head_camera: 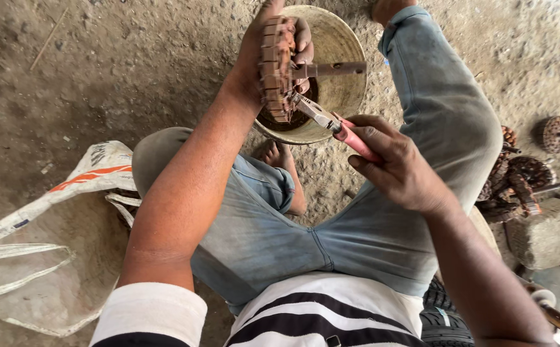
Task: The person sits on the floor and uses pliers to remove small metal rings from a circular metal component. The person repeatedly grips and pulls the rings, dropping them into a bucket below. The person rotates the component to access different sections.
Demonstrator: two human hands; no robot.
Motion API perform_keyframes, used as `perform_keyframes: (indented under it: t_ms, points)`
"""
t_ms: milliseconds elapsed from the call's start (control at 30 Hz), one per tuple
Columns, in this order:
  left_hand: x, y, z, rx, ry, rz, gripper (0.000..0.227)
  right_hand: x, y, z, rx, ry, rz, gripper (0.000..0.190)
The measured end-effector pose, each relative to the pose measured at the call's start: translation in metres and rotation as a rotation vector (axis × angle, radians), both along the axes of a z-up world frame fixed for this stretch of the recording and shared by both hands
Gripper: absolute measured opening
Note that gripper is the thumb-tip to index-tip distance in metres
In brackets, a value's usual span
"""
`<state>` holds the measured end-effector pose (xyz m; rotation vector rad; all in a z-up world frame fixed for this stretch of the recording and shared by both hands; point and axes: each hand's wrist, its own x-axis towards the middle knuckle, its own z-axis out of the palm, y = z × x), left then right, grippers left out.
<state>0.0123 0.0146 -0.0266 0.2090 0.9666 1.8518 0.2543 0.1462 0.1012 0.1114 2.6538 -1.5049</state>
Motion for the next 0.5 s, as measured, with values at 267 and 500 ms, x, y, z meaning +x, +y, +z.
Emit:
perform_keyframes:
  t_ms: [267,500]
  points:
    - [-0.007,-0.007,0.017,0.208,-0.117,-0.08,0.066,0.003,-0.011,0.009,0.21,0.034,-0.018,0.045]
    - [-0.003,-0.006,0.026,0.015,-0.026,-0.076,0.065,0.001,-0.001,0.008,0.379,0.117,0.025,0.041]
